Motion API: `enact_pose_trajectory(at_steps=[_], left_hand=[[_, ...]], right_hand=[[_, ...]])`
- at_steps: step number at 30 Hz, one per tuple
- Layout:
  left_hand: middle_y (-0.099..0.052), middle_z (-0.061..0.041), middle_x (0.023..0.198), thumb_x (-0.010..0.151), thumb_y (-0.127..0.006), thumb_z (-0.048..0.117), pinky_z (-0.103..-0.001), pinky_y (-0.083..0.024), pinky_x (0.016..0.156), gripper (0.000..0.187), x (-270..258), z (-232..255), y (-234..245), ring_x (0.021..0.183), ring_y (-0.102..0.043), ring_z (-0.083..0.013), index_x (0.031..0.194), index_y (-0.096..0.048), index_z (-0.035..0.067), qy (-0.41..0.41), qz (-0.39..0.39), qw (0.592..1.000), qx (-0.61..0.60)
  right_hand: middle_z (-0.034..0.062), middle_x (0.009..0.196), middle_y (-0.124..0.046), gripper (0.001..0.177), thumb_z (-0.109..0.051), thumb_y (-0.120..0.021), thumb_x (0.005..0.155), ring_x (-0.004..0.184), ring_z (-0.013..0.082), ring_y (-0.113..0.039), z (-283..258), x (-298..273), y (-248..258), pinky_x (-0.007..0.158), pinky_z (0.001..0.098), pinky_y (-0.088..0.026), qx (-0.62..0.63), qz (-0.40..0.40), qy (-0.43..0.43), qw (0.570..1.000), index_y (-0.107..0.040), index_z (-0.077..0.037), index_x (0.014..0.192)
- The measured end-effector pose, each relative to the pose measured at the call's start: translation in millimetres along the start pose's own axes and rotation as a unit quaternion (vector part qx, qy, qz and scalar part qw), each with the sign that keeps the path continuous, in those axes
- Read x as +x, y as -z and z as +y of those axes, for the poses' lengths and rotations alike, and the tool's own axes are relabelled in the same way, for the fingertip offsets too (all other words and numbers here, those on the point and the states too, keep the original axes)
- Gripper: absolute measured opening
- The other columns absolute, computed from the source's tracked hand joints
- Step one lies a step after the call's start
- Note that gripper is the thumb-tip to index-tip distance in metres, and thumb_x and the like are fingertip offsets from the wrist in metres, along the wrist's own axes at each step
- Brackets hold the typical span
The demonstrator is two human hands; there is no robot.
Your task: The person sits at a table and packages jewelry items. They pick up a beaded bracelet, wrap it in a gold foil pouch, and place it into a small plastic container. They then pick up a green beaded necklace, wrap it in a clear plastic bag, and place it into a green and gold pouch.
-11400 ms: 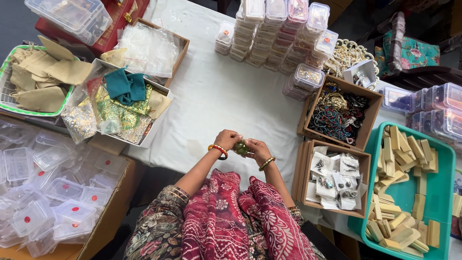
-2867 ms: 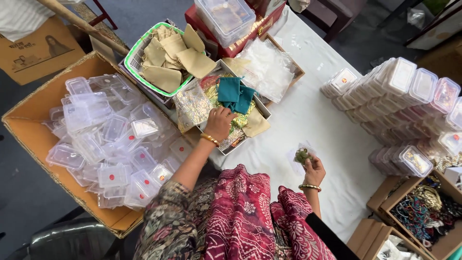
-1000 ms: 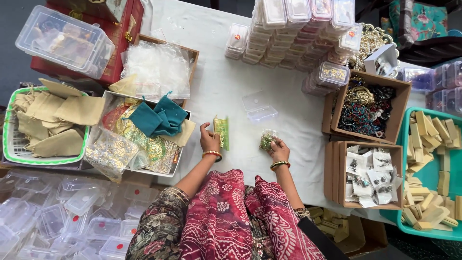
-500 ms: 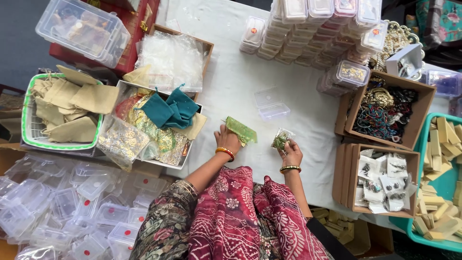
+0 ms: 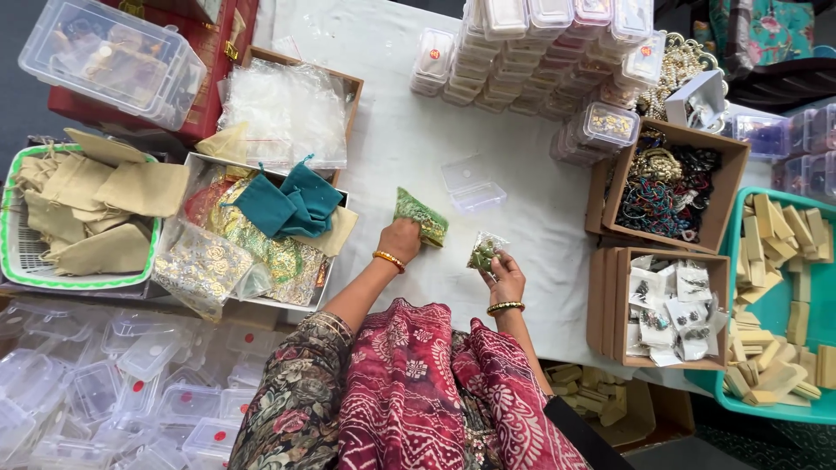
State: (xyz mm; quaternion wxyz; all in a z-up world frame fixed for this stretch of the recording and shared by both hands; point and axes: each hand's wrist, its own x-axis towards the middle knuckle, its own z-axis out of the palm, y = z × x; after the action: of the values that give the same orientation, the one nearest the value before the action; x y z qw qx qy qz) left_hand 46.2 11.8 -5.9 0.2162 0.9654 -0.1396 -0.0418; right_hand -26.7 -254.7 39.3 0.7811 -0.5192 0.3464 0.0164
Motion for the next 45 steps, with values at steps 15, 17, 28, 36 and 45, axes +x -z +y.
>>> enact_pose_trajectory(at_steps=[15, 17, 28, 36, 45], left_hand=[[-0.076, -0.005, 0.084, 0.08, -0.082, 0.035, -0.039, -0.058, 0.076, 0.02, 2.1, 24.1, 2.3, 0.08, -0.072, -0.0241, 0.078, -0.078, 0.015, 0.248, -0.083, 0.935, -0.238], [-0.077, -0.006, 0.084, 0.081, -0.082, 0.035, -0.039, -0.057, 0.076, 0.021, 3.0, 25.8, 8.5, 0.08, -0.072, -0.0247, 0.08, -0.078, 0.015, 0.261, -0.094, 0.929, -0.244], [-0.064, -0.011, 0.102, 0.066, -0.08, 0.019, -0.044, -0.054, 0.084, 0.035, -13.2, 42.7, 10.3, 0.1, -0.064, -0.032, 0.095, -0.065, 0.008, 0.061, 0.013, 0.989, -0.136], [-0.072, -0.01, 0.093, 0.083, -0.071, 0.019, -0.042, -0.056, 0.081, 0.01, -2.0, 27.4, 3.3, 0.087, -0.069, -0.03, 0.08, -0.072, 0.01, 0.177, -0.036, 0.959, -0.218], [-0.068, -0.012, 0.101, 0.081, -0.076, 0.02, -0.04, -0.052, 0.096, 0.011, -11.8, 33.8, 20.7, 0.107, -0.062, -0.0299, 0.085, -0.072, 0.011, 0.076, 0.013, 0.972, -0.223]], right_hand=[[0.0088, 0.109, -0.071, 0.017, -0.005, -0.064, 0.097, 0.098, 0.0232, -0.071, 17.4, -9.8, -36.7, 0.089, 0.0461, -0.063, 0.023, -0.042, -0.052, 0.997, -0.065, -0.002, 0.114], [0.009, 0.109, -0.071, 0.017, -0.005, -0.064, 0.097, 0.098, 0.0234, -0.071, 14.6, -13.1, -40.9, 0.089, 0.0463, -0.063, 0.025, -0.03, -0.051, 0.998, -0.065, -0.002, 0.114], [0.0103, 0.111, -0.069, 0.017, -0.004, -0.064, 0.097, 0.099, 0.0255, -0.07, 24.6, -4.5, -39.8, 0.089, 0.0466, -0.063, 0.047, -0.01, -0.051, 0.998, -0.062, -0.002, 0.114], [0.0134, 0.119, -0.069, 0.036, 0.0, -0.059, 0.095, 0.102, 0.0265, -0.07, 40.7, -1.3, -37.0, 0.086, 0.0429, -0.064, 0.021, -0.002, -0.069, 0.997, -0.061, 0.0, 0.13], [0.007, 0.103, -0.074, 0.03, -0.004, -0.066, 0.094, 0.088, 0.018, -0.072, 70.0, 24.2, -41.9, 0.075, 0.0374, -0.065, -0.148, -0.065, -0.073, 0.984, -0.063, -0.002, 0.124]])
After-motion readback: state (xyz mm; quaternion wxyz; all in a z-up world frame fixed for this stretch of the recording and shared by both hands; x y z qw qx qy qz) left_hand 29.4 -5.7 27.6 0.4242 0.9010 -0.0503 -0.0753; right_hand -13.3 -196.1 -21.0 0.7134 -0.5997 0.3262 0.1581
